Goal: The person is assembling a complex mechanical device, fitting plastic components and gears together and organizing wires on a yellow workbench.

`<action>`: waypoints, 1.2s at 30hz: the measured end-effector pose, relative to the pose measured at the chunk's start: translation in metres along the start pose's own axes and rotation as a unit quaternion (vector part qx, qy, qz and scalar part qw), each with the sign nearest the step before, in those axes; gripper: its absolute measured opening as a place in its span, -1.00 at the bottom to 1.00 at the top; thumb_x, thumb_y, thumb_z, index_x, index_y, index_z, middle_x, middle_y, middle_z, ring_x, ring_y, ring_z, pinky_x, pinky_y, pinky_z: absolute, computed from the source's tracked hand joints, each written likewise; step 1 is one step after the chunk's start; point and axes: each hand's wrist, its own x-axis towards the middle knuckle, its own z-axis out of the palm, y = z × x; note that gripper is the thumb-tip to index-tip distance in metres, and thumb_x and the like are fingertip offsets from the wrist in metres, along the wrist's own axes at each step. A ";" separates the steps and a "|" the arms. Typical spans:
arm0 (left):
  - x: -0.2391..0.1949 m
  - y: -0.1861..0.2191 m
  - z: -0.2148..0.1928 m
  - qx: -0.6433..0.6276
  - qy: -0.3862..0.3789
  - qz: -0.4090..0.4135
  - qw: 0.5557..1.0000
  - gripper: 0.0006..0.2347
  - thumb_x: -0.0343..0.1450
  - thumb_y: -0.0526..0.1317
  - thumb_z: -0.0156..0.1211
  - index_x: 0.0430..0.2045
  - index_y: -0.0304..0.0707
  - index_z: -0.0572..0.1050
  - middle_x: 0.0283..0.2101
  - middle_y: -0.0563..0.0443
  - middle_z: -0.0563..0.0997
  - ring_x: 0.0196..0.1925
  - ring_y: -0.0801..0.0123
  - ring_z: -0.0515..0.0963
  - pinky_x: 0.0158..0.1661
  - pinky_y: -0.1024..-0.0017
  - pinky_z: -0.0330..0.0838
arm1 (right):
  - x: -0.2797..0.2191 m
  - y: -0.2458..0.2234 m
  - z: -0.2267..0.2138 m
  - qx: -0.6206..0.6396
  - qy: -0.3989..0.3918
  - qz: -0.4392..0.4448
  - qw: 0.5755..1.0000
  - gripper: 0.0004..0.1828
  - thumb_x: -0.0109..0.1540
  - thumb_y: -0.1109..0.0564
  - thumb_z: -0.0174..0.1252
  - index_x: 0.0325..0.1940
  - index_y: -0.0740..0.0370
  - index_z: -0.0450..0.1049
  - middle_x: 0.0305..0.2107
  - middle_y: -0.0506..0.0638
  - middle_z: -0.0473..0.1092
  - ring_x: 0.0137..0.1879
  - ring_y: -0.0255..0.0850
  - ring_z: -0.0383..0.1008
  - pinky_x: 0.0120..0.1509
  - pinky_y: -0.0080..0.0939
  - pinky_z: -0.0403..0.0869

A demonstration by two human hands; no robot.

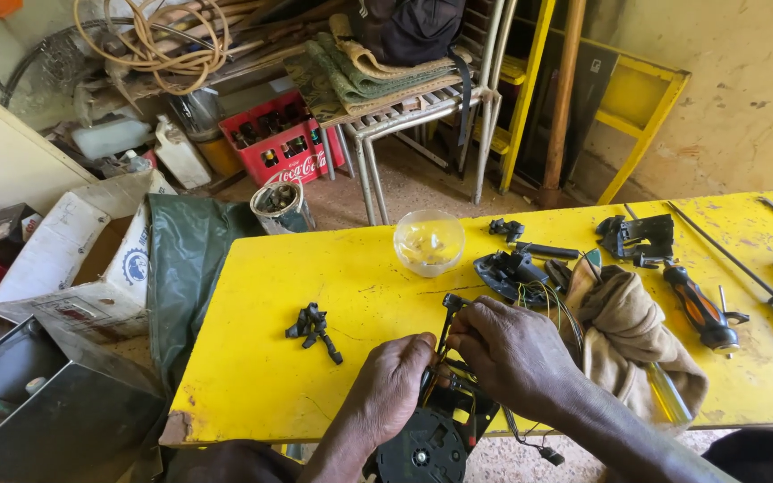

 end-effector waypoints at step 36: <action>0.003 -0.012 -0.005 -0.152 0.042 -0.058 0.986 -0.81 0.40 -0.19 0.31 -0.38 -0.35 0.78 -0.21 -0.11 0.87 -0.07 0.25 0.75 0.21 0.26 0.44 | 0.021 0.048 -0.042 -0.037 0.129 -0.042 0.990 -0.64 0.36 0.06 0.04 0.13 0.05 0.67 -0.07 -0.01 0.60 -0.11 -0.13 0.61 -0.19 0.02 0.59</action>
